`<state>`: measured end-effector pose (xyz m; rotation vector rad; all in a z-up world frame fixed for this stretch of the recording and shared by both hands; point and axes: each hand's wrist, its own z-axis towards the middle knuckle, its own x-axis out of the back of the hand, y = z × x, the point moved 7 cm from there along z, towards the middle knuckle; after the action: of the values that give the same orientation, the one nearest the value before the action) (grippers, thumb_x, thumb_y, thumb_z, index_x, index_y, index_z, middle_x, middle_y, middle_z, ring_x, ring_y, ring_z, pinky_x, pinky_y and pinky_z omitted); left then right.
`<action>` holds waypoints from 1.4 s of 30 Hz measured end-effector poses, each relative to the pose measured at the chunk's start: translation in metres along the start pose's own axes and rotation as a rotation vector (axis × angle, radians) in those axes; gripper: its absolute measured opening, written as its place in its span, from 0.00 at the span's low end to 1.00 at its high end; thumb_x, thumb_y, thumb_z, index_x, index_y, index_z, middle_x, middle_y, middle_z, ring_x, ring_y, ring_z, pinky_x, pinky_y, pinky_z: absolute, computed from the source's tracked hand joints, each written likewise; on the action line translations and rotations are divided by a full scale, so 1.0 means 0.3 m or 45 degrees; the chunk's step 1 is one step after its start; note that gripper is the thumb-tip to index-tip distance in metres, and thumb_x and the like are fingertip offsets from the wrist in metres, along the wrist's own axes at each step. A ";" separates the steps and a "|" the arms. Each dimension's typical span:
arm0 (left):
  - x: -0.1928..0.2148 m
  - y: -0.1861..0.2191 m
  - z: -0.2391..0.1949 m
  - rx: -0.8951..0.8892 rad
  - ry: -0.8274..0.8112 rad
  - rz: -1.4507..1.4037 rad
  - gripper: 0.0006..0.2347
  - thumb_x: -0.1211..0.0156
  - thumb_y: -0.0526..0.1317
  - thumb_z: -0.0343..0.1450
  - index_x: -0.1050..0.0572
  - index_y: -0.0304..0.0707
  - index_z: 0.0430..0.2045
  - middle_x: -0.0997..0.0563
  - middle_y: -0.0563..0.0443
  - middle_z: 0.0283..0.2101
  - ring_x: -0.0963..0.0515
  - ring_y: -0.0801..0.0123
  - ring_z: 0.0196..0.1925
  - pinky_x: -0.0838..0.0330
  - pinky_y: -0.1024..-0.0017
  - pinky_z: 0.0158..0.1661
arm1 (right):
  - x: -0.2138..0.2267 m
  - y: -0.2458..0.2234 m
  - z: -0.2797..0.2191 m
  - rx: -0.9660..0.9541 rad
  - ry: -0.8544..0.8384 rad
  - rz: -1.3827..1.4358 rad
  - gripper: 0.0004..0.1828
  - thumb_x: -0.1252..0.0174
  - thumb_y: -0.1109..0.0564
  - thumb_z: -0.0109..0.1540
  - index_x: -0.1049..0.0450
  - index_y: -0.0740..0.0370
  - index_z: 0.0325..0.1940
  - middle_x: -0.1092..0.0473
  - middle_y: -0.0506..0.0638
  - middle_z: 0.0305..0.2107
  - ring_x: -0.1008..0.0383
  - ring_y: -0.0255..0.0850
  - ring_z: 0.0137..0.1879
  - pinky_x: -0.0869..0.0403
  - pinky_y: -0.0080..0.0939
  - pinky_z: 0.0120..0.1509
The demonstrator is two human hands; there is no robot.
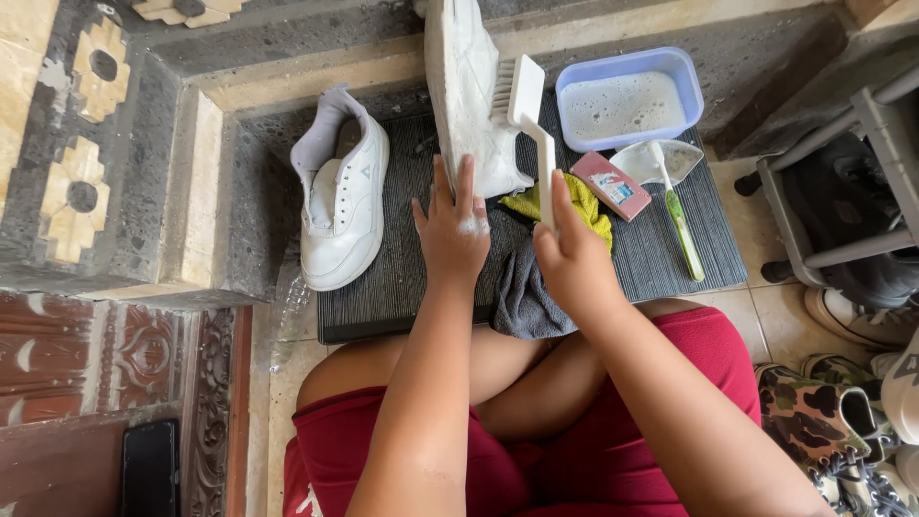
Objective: The person scrubs a white sneaker with a brush and soapy water, focusing on the sole and sides. They rotate the shoe to clean different areas and occasionally wipe it with a cloth.
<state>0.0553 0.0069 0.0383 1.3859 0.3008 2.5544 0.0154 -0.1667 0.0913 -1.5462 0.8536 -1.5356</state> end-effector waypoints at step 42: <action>-0.225 -0.192 -0.070 0.190 0.137 -0.470 0.11 0.49 0.33 0.70 0.29 0.22 0.42 0.24 0.49 0.24 0.18 0.59 0.28 0.22 0.72 0.25 | 0.017 0.204 -0.225 0.887 0.347 -0.830 0.31 0.40 0.59 0.60 0.27 0.42 0.68 0.29 0.47 0.30 0.24 0.46 0.30 0.22 0.47 0.33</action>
<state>0.0789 0.0410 -0.0430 1.1150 0.7081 2.3375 -0.0480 -0.2045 0.0376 -1.1356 -0.1212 -2.2287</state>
